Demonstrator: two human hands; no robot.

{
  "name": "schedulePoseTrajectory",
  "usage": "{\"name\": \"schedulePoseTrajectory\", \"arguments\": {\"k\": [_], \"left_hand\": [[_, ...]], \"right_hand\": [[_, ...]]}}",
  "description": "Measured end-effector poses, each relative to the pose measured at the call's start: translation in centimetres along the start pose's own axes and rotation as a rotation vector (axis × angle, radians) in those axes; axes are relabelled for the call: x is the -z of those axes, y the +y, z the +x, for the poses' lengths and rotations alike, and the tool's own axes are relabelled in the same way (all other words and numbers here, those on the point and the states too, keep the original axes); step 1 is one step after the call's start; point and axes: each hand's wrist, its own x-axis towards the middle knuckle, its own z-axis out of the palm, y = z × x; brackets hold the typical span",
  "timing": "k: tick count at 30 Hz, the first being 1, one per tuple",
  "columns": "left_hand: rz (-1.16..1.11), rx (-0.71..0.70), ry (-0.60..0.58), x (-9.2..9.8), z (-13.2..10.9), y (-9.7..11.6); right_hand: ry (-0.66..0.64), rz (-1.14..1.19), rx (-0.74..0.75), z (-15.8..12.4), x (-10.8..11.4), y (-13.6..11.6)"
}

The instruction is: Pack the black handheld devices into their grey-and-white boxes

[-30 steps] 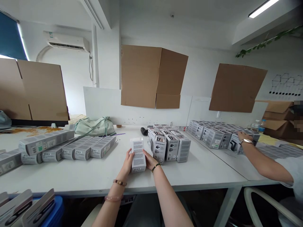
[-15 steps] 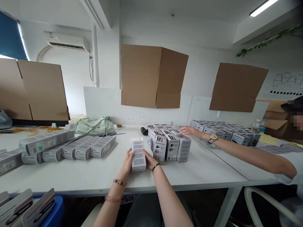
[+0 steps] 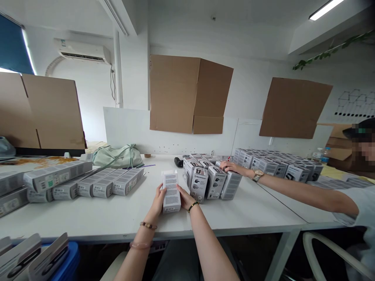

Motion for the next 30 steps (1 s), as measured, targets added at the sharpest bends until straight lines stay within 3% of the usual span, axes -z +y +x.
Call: {"name": "schedulePoseTrajectory", "arguments": {"k": [22,30], "left_hand": [[-0.017,0.017,0.004,-0.11,0.14,0.2],[-0.053,0.078,-0.031,-0.27,0.2,0.26]], "right_hand": [[-0.033,-0.027,0.056,-0.41,-0.32,-0.33],[0.042,-0.132,0.101,0.43,0.23,0.23]]}}
